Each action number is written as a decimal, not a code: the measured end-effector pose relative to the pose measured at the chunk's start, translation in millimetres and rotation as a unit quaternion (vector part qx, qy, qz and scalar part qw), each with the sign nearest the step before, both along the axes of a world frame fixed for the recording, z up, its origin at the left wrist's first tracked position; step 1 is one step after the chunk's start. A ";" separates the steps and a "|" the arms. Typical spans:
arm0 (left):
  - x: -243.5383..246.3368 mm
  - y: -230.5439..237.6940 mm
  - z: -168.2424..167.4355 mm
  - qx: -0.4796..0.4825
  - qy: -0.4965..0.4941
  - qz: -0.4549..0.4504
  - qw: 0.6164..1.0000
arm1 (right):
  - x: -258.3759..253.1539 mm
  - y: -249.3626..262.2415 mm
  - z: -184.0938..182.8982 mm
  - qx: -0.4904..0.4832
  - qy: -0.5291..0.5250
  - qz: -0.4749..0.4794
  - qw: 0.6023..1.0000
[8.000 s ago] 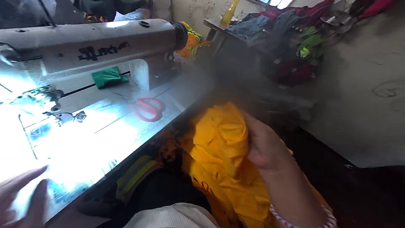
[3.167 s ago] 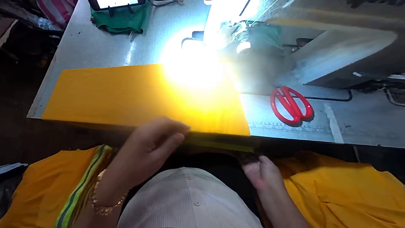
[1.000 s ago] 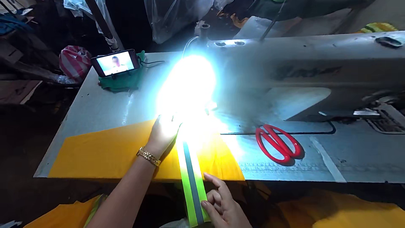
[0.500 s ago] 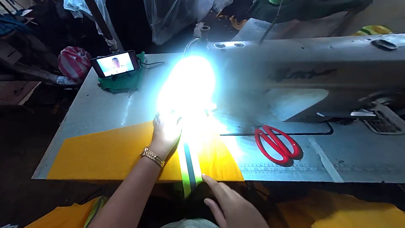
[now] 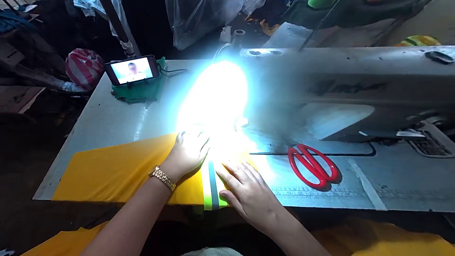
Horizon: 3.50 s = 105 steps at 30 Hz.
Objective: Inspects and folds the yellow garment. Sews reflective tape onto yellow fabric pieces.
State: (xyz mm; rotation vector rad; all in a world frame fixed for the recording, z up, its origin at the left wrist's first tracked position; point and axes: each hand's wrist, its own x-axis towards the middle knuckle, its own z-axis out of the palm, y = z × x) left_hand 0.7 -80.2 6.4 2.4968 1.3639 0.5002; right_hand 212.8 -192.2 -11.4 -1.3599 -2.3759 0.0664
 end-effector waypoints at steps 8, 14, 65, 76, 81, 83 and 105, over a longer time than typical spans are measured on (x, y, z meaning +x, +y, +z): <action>2.2 4.6 -2.4 0.014 0.005 0.000 1.000 | 1.6 6.9 -3.5 0.003 0.004 -0.005 1.000; 3.6 3.6 -2.1 0.022 -0.002 0.002 1.000 | 2.5 4.8 -4.8 -0.002 0.007 -0.013 1.000; -195.2 -117.8 -6.5 0.005 0.054 0.372 0.927 | 21.0 -17.0 21.4 0.041 0.027 -0.003 0.999; -103.1 -81.5 4.3 0.017 -0.024 0.168 0.985 | -8.8 -104.8 -37.7 -0.411 0.381 -0.257 0.787; -99.5 -75.5 -6.9 0.012 0.008 0.177 0.984 | -12.2 -94.8 -38.3 -0.402 0.380 -0.228 0.801; -102.9 -76.6 -9.3 0.004 0.012 0.184 0.983 | -10.9 -94.5 -39.5 -0.401 0.385 -0.224 0.800; -130.3 -58.7 -23.8 0.018 0.017 0.139 0.990 | -19.4 -98.3 -28.3 -0.438 0.358 -0.145 0.812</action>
